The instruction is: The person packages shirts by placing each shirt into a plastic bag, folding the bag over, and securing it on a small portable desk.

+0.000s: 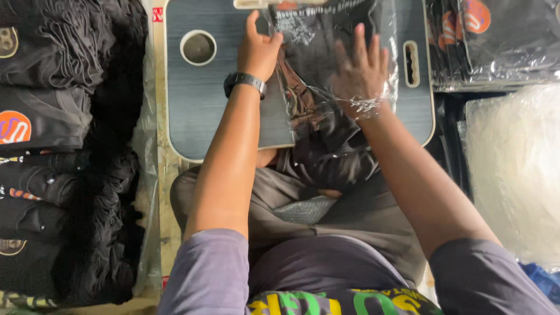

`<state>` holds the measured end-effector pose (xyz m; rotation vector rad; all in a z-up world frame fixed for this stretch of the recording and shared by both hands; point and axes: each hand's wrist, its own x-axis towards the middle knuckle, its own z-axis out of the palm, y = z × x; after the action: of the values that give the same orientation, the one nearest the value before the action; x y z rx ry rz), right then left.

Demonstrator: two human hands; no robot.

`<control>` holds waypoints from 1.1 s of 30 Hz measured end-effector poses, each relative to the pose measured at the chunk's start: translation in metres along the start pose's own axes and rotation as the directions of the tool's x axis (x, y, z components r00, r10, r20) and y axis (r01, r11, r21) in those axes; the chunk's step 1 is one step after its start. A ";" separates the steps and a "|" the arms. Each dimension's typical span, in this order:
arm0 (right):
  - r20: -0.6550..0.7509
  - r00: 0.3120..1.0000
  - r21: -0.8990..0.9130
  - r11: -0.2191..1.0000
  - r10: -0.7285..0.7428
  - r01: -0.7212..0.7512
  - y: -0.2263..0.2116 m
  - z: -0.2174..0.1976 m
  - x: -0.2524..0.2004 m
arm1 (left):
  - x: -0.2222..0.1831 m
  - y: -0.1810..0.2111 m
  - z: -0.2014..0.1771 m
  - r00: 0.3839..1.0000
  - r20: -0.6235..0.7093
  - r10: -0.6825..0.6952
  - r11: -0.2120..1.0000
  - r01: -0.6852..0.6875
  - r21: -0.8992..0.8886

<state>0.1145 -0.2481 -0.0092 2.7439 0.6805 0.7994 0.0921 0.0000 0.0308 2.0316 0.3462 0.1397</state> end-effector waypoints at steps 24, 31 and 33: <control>0.105 0.934 0.870 0.486 -0.340 0.079 -0.043 -0.107 -0.095 | -0.212 -0.023 0.046 0.916 0.125 -0.382 0.780 0.392 -0.488; 0.089 0.966 0.840 0.540 -0.242 0.058 -0.052 -0.091 -0.107 | -0.205 -0.039 0.056 0.903 0.091 -0.421 0.778 0.411 -0.476; 0.096 0.965 0.862 0.506 -0.246 0.043 -0.049 -0.091 -0.105 | -0.203 -0.041 0.056 0.910 0.066 -0.410 0.807 0.396 -0.439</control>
<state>-0.0321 -0.2496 0.0033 3.4429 1.5971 0.0626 -0.0953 -0.0914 -0.0214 1.4649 0.6950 -0.0167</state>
